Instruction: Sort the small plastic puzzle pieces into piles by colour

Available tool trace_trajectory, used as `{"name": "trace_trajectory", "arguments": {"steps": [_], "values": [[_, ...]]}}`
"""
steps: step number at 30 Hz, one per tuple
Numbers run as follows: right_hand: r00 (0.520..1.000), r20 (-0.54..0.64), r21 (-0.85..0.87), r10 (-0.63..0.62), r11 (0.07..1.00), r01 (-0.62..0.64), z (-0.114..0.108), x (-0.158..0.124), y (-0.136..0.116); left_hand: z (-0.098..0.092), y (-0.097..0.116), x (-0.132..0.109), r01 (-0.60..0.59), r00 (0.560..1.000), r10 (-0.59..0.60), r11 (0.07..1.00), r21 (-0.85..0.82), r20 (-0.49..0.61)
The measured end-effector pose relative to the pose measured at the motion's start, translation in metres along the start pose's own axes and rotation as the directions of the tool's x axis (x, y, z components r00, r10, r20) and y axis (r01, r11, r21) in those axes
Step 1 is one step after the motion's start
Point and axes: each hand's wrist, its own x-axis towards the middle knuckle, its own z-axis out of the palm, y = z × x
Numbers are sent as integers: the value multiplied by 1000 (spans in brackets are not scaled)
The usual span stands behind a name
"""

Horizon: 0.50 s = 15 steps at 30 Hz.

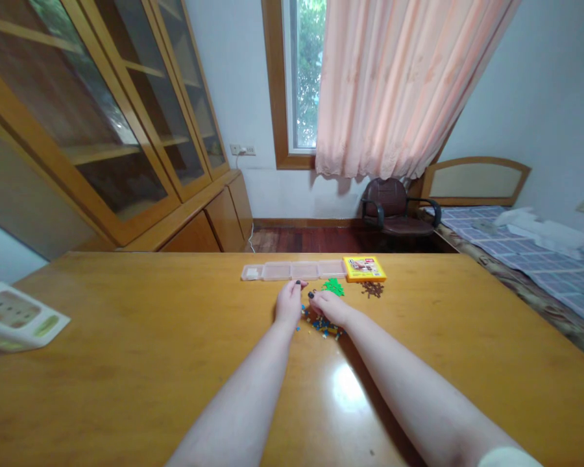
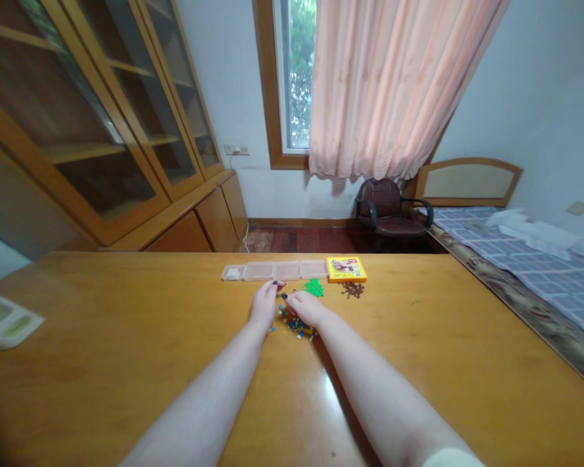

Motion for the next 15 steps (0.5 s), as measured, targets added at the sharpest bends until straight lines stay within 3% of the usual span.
{"name": "trace_trajectory", "arguments": {"steps": [5, 8, 13, 15], "values": [[1000, -4, -78, 27, 997, -28, -7, 4, 8, 1, -1, 0, 1, 1000, -1, 1000, 3, 1], [995, -66, 52, 74, 996, -71, -14, 4, 19, 1, -1, -1, 7, 1000, -7, 1000, -6, 4], [984, -177, 259, 20, 965, 28, -36, -4, 24, 1, -3, -1, 2, 1000, -2, 1000, 17, 9], [954, -299, 320, 23, 944, 78, -49, -10, 26, 0, -5, -1, 4, 1000, -4, 1000, 22, 10]]}}
